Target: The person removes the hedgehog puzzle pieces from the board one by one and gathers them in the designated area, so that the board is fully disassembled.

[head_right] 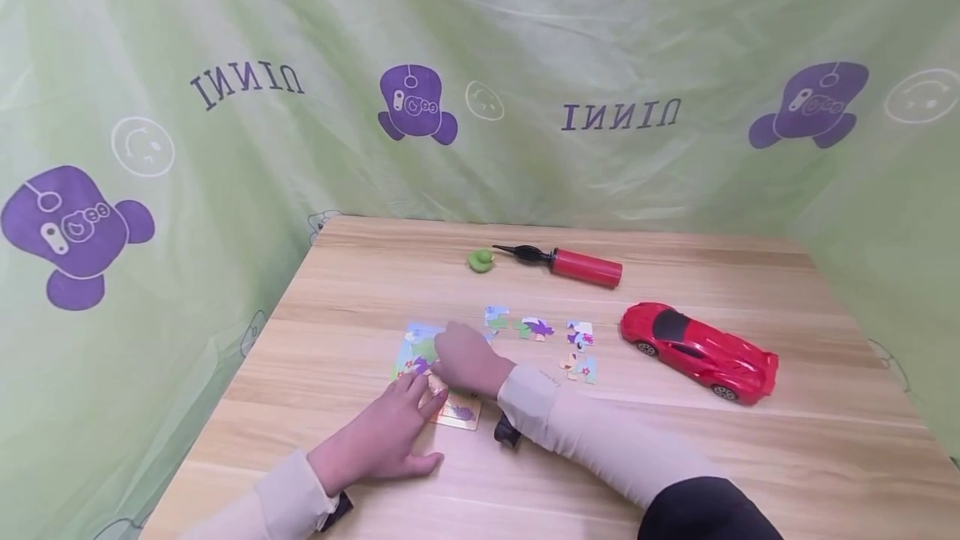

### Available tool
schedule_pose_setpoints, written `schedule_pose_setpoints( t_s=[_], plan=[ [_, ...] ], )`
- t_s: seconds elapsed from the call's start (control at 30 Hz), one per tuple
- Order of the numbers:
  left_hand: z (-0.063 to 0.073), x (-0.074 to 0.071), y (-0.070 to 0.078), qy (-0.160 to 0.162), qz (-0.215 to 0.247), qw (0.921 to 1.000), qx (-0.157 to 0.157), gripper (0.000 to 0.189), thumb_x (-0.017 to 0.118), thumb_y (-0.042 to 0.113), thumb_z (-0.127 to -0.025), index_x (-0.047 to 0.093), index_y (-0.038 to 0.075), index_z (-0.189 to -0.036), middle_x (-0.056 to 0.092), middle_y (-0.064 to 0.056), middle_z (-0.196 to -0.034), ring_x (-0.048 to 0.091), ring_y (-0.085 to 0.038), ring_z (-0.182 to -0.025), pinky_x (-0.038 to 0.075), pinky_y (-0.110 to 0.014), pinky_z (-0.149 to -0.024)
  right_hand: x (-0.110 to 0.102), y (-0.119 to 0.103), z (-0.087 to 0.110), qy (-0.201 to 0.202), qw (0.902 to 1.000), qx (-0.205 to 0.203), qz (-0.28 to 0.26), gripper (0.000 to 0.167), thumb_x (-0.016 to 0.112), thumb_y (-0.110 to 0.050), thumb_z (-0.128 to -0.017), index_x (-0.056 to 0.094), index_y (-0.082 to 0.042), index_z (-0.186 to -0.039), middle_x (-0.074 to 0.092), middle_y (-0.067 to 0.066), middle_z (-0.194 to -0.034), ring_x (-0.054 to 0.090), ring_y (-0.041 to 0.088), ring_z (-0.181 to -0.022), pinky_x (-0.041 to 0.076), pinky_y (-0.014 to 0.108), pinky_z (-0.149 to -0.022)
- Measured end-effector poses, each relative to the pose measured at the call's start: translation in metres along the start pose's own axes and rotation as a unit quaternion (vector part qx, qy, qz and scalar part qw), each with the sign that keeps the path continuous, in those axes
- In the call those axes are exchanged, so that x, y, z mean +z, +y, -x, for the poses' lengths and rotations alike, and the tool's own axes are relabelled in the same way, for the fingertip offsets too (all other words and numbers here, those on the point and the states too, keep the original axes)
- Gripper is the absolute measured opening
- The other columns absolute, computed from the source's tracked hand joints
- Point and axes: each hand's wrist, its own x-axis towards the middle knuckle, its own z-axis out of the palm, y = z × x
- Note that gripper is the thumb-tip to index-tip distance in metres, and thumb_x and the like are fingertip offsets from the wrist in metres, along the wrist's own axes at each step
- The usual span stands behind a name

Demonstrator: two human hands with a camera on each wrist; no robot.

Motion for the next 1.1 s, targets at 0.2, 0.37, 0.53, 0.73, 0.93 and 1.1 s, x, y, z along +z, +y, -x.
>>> schedule_pose_setpoints(
  t_s=[0.2,0.37,0.53,0.73,0.93,1.1],
  plan=[
    [0.0,0.001,0.001,-0.004,-0.003,1.0,-0.001,0.086,0.055,0.071,-0.085,0.056,0.007,-0.142,0.057,-0.021,-0.131,0.051,-0.036,-0.121,0.054,-0.053,-0.095,0.002,-0.001,-0.002,-0.007,0.9986,0.028,-0.045,0.024,0.076,-0.026,-0.086,0.07,-0.004,-0.092,0.062,0.006,-0.084,0.053,0.016,-0.074,0.047,0.028,-0.066],
    [0.001,0.004,0.004,-0.009,0.008,0.9999,-0.011,0.089,0.054,0.073,-0.084,0.056,0.005,-0.141,0.057,-0.026,-0.134,0.053,-0.042,-0.125,0.055,-0.052,-0.097,0.005,0.0,-0.005,-0.03,0.9936,0.048,-0.097,0.027,0.078,-0.024,-0.085,0.071,-0.002,-0.099,0.067,0.006,-0.09,0.059,0.016,-0.082,0.053,0.031,-0.077],
    [-0.003,0.003,0.002,-0.007,0.0,0.9999,-0.01,0.091,0.053,0.075,-0.084,0.056,0.005,-0.141,0.054,-0.027,-0.138,0.055,-0.042,-0.124,0.056,-0.05,-0.095,0.004,-0.001,-0.01,-0.058,0.9903,0.066,-0.107,0.022,0.078,-0.024,-0.083,0.071,-0.006,-0.092,0.068,0.002,-0.086,0.058,0.014,-0.08,0.052,0.028,-0.076],
    [-0.004,0.002,0.001,0.0,-0.002,1.0,-0.003,0.089,0.054,0.074,-0.084,0.057,0.005,-0.14,0.052,-0.025,-0.143,0.055,-0.042,-0.124,0.057,-0.05,-0.094,0.002,-0.002,-0.013,-0.069,0.9931,0.068,-0.066,0.023,0.08,-0.025,-0.081,0.066,-0.008,-0.086,0.059,0.002,-0.085,0.051,0.015,-0.078,0.046,0.027,-0.069],
    [-0.002,0.001,0.0,0.009,-0.003,1.0,0.002,0.089,0.054,0.073,-0.084,0.057,0.005,-0.14,0.051,-0.026,-0.144,0.054,-0.043,-0.125,0.056,-0.051,-0.095,0.001,-0.003,-0.018,-0.081,0.9939,0.061,-0.043,0.026,0.08,-0.027,-0.082,0.065,-0.009,-0.071,0.053,0.0,-0.08,0.047,0.017,-0.08,0.041,0.027,-0.071],
    [-0.001,0.002,0.0,0.012,-0.006,0.9999,0.005,0.088,0.054,0.073,-0.084,0.057,0.005,-0.14,0.054,-0.025,-0.139,0.055,-0.042,-0.124,0.056,-0.051,-0.094,-0.001,-0.002,-0.024,-0.105,0.9907,0.07,-0.051,0.032,0.079,-0.026,-0.083,0.06,-0.009,-0.064,0.049,-0.003,-0.07,0.048,0.014,-0.073,0.039,0.024,-0.064]
  ],
)
